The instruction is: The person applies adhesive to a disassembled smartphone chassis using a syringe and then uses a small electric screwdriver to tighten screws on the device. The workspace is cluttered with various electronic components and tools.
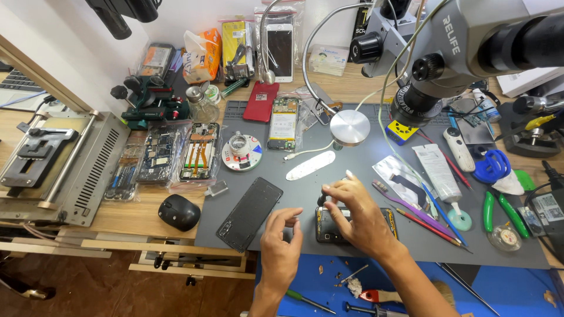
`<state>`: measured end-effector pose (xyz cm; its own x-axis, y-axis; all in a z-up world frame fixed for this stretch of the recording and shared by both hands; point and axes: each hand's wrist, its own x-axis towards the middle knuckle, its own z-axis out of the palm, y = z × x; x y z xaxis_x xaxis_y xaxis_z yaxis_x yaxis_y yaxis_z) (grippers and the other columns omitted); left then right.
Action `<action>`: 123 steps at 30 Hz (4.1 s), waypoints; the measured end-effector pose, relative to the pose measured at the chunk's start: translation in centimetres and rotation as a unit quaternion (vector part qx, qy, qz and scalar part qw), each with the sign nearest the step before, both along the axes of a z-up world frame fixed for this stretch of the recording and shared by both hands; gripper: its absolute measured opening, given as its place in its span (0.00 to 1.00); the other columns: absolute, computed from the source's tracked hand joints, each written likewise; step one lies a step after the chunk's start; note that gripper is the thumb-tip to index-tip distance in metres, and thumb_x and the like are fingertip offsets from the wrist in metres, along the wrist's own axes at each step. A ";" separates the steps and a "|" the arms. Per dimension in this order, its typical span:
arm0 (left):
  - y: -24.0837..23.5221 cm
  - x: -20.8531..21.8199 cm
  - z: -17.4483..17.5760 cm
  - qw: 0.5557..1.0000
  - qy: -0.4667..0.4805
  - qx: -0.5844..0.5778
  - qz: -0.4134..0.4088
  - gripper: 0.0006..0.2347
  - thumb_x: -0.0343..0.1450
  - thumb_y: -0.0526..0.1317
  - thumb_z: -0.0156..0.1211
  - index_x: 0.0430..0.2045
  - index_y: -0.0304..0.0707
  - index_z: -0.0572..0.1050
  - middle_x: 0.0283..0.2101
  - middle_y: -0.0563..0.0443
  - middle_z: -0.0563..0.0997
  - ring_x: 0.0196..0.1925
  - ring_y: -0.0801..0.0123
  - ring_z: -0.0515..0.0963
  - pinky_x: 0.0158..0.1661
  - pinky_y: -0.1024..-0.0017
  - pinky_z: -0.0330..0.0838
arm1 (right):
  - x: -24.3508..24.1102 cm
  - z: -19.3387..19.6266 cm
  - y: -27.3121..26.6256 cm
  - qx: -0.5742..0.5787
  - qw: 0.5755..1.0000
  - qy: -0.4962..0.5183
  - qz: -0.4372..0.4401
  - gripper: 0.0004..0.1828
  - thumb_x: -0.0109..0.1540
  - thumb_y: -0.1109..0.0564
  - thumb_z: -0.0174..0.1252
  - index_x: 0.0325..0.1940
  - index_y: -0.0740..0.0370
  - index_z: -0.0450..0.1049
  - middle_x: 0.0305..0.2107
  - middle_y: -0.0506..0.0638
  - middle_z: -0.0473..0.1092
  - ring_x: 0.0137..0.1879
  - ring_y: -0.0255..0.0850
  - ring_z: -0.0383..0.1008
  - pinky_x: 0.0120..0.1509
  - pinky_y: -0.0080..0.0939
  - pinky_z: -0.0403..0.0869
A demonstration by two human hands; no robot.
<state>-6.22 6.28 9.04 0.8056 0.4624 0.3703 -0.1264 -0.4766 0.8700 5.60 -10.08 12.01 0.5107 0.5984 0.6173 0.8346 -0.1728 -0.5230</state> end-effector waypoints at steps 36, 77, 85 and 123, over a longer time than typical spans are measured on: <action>-1.1 2.2 -1.4 0.992 0.049 0.080 -0.078 0.13 0.75 0.32 0.52 0.52 0.40 0.80 0.45 0.48 0.86 0.49 0.64 0.81 0.52 0.68 0.77 | 0.3 -0.8 -2.0 0.064 0.978 0.150 -0.129 0.24 0.66 0.58 0.60 0.65 0.51 0.65 0.51 0.44 0.81 0.57 0.38 0.83 0.57 0.40 0.78; -5.0 6.8 2.5 0.855 0.053 -0.479 -0.194 0.06 0.77 0.34 0.59 0.35 0.27 0.79 0.31 0.42 0.80 0.31 0.61 0.79 0.35 0.68 0.74 | -0.5 -0.1 -8.3 0.106 0.966 0.171 -0.159 0.28 0.66 0.58 0.51 0.72 0.56 0.62 0.45 0.48 0.72 0.36 0.35 0.66 0.46 0.38 0.71; -6.6 5.7 4.3 0.856 0.034 -0.486 -0.170 0.06 0.75 0.35 0.62 0.36 0.26 0.80 0.26 0.42 0.79 0.29 0.64 0.77 0.33 0.69 0.71 | -1.0 1.7 -5.7 0.069 0.986 0.088 -0.121 0.13 0.63 0.59 0.64 0.52 0.53 0.79 0.41 0.45 0.78 0.47 0.38 0.81 0.64 0.43 0.74; -7.9 6.2 7.3 0.976 0.137 -0.152 -0.076 0.02 0.68 0.37 0.67 0.27 0.43 0.85 0.29 0.59 0.84 0.32 0.79 0.79 0.35 0.78 0.77 | 0.1 2.5 -6.0 0.028 0.983 -0.078 -0.165 0.03 0.62 0.60 0.60 0.36 0.57 0.72 0.30 0.45 0.73 0.37 0.44 0.77 0.57 0.46 0.82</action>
<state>0.01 -1.63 16.33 0.9229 0.3850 -0.0034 0.0811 -0.1856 0.9793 5.69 -16.09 14.52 0.5675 0.3786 0.7312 0.8087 -0.4230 -0.4087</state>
